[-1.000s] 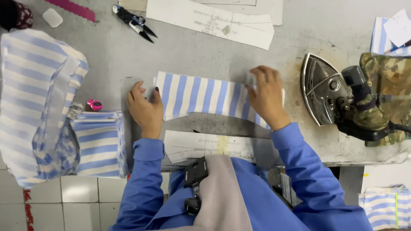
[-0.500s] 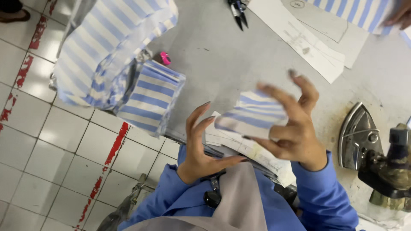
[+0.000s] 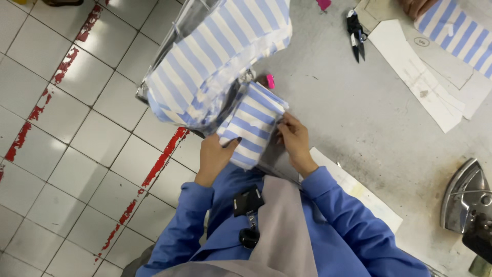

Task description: The person aligns a paper pattern on a piece of blue and white striped fabric, marks the fabric with a pen, and irons it with a steam iron. The person repeats this process with another piece of fabric.

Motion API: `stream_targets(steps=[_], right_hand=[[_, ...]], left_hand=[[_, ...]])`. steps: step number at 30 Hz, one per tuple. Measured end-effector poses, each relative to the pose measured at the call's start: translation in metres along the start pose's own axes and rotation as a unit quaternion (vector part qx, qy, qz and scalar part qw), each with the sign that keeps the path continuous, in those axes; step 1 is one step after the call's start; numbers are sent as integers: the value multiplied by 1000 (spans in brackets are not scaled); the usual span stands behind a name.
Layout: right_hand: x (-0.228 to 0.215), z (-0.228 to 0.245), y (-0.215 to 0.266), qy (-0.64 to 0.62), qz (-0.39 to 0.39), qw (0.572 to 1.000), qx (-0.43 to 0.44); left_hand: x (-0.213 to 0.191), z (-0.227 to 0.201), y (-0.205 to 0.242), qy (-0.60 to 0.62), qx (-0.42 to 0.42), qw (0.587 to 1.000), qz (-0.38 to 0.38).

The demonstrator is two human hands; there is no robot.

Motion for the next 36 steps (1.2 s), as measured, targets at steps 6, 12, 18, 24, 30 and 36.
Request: stream_targets(steps=[6,12,18,24,30,36], right_hand=[[-3,69,-45,317,-50,916,-240],[43,45,-91,389,-23,890,-237],[45,85,-83,447,7,880,-162],[111,172,-44,367,237,842,-317],[29,190,-122,-141,3,960,-242],[-105,249,-89,-242,-354,881,-201]], left_hand=[[-90,-48,24,-130,-77,988,-33],[-111,-25,-46,-116,143,903,-389],[-118,-10,-59,-11,135,917,-374],[-105,-112,-43,69,385,900,-192],[-87,-139,-101,-22,345,929,-134],[-68,-104,-123,-170,260,947,-78]])
Point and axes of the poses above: each hand's wrist, its own y-axis away from the middle knuckle, its own x-axis out of the palm, z = x × y, the point moved 1 cm from there along -y, towards the middle knuckle, and after that the axes turned 5 degrees about -x, right-handed, at the moved point
